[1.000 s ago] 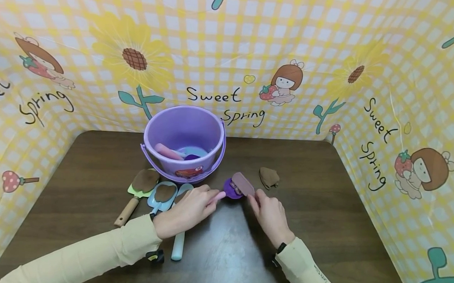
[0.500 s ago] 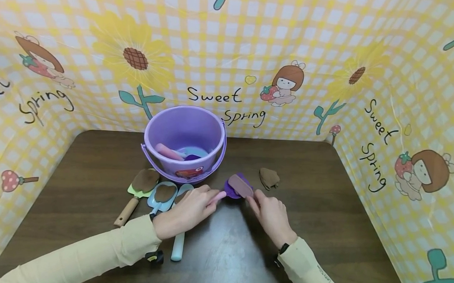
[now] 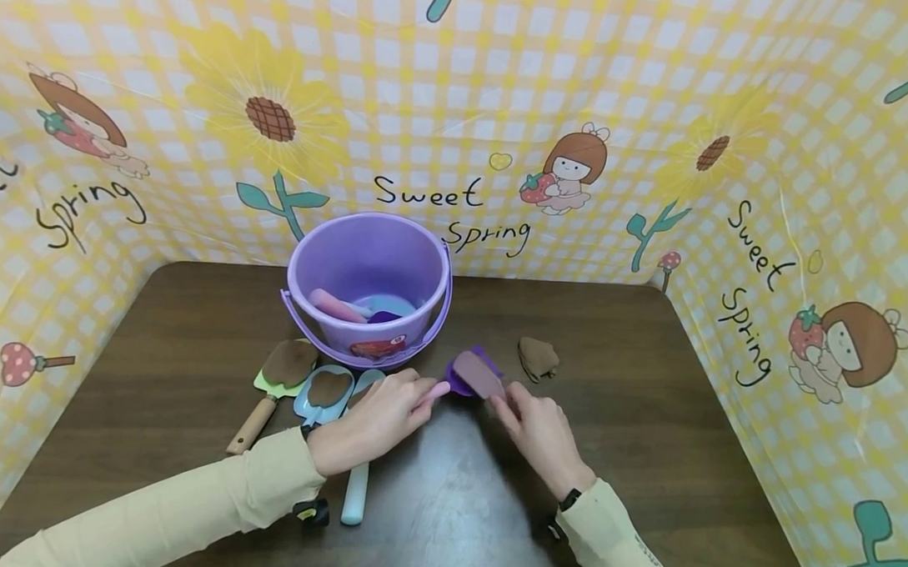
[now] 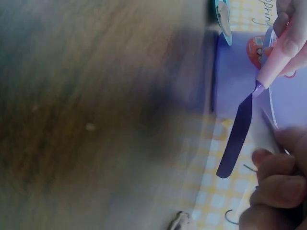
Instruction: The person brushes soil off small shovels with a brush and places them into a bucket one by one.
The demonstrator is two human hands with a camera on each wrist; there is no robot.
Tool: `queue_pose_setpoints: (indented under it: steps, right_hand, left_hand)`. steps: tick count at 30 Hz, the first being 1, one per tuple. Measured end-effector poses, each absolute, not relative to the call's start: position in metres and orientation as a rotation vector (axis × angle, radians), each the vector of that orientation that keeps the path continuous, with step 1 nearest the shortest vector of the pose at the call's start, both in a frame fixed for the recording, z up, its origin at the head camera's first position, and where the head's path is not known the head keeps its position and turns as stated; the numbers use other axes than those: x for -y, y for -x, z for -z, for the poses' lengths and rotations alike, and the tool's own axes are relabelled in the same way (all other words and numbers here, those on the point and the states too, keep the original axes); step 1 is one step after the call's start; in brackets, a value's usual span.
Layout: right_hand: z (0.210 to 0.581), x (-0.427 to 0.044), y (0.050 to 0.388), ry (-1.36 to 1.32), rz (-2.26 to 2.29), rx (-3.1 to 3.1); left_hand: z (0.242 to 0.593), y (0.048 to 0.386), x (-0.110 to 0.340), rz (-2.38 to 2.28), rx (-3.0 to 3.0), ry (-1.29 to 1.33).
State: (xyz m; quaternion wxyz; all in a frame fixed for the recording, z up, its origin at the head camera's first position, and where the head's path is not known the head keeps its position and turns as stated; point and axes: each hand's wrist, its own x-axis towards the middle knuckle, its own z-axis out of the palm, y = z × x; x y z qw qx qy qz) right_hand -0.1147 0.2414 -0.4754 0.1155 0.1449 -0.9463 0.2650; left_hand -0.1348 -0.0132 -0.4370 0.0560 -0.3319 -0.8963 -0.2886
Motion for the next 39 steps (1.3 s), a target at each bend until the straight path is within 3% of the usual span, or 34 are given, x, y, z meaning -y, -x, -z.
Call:
queue_pose_setpoints:
  steps: [17,25,39]
  right_hand:
    - [0.4741,-0.2449,0.1155,-0.308,-0.709,2.752]
    - [0.4686,-0.2448,0.1122,-0.431,-0.699,2.792]
    - [0.4751,-0.2464,0.1143,-0.258,-0.744,2.772]
  left_hand:
    - [0.4328,0.1311,0.0089,0.825,2.667,1.021]
    - [0.4337,0.1319,0.0103,0.872,2.685,1.011]
    - [0.4331,0.1274,0.0105,0.9,2.686,1.038]
